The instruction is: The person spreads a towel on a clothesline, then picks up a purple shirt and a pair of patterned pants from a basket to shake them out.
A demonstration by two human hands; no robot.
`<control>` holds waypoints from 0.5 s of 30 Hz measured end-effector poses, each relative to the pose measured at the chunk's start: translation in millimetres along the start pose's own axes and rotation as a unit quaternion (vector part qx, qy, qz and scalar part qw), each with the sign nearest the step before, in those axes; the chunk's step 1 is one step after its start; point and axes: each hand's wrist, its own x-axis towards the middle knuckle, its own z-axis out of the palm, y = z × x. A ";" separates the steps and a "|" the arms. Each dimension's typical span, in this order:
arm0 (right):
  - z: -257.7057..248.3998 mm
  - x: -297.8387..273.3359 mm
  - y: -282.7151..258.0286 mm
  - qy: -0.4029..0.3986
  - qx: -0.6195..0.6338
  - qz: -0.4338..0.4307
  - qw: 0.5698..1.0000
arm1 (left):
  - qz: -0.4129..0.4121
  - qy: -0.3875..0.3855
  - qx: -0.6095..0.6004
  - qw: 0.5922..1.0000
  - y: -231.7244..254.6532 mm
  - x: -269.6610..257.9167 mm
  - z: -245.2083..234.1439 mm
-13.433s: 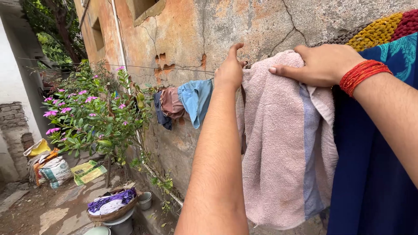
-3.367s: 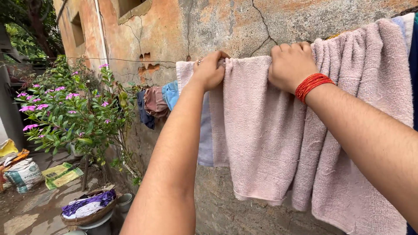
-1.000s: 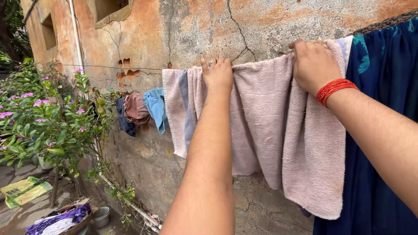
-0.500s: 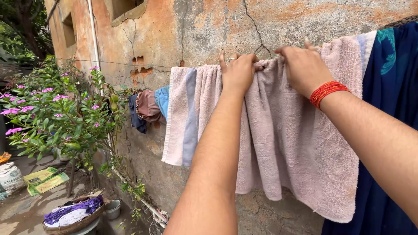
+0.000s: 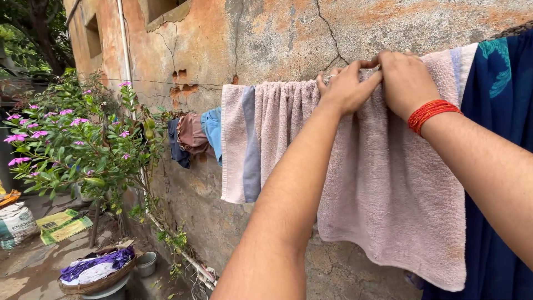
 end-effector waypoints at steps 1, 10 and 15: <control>-11.8 2.8 -12.8 -0.002 0.002 0.000 1.000 | -0.002 -0.001 0.001 1.000 -1.6 -7.7 -13.4; -50.8 -13.0 11.8 0.112 -0.027 -0.033 0.993 | -0.044 0.017 0.090 0.995 -8.2 6.0 -15.2; -49.5 -27.3 66.9 0.107 -0.084 0.007 0.991 | 0.088 0.019 -0.015 0.996 37.9 8.0 11.2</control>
